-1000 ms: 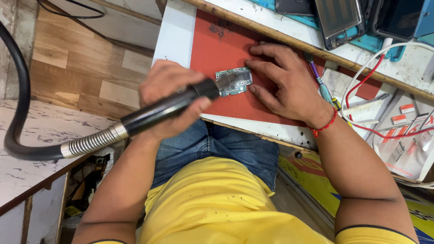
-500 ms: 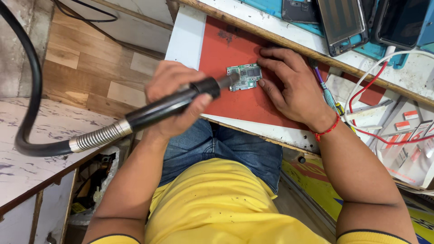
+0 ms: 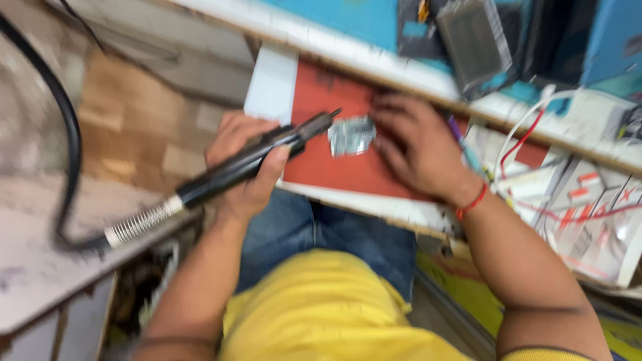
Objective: The person uses a hot air gun to heat a small circuit board placed on a red mat, then sets the tool down and manipulates the board with their fingers. The workspace contains various disassembled phone parts and tools.
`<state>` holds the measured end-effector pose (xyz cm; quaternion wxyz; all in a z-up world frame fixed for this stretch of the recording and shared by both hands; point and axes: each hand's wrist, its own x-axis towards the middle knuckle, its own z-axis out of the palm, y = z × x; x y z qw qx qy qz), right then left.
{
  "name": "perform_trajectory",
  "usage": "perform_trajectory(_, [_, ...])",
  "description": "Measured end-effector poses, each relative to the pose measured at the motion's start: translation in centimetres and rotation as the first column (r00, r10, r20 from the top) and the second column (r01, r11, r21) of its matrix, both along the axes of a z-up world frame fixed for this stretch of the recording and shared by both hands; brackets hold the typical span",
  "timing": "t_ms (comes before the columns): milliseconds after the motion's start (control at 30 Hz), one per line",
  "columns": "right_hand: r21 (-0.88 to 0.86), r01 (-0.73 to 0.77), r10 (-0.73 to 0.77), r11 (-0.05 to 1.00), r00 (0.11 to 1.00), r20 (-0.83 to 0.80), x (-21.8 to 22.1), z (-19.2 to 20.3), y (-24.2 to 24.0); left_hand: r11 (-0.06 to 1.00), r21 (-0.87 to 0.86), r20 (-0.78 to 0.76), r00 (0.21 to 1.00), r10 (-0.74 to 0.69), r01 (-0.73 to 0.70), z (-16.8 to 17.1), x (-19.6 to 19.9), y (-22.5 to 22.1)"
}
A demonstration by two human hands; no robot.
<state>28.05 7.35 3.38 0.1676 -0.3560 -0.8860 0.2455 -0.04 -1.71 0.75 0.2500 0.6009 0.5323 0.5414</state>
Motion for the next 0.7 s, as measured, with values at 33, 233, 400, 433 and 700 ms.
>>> perform_trajectory(33, [0.052,0.015,-0.015,0.999,1.000,-0.006,-0.4,0.3,0.7,0.997,-0.022,0.001,0.997,0.076,-0.076,0.5,0.0,0.9])
perform_trajectory(233, [-0.023,0.037,-0.037,0.999,0.999,0.004,-0.2,0.4,0.4,0.997,0.071,0.044,0.999,-0.017,0.013,1.0,0.7,1.0])
perform_trajectory(400, [-0.020,0.032,-0.032,0.999,0.999,-0.010,0.1,-0.1,0.6,0.994,0.082,0.049,0.996,-0.080,0.076,0.4,0.4,1.1])
perform_trajectory(433, [-0.019,0.033,-0.033,0.999,0.999,-0.007,0.0,-0.1,0.7,0.998,0.063,0.037,0.999,-0.013,0.011,0.5,0.3,1.0])
perform_trajectory(700, [-0.012,0.023,-0.024,1.000,1.000,-0.016,-0.4,0.6,0.8,0.993,0.097,0.022,0.997,-0.076,0.074,1.3,0.6,1.2])
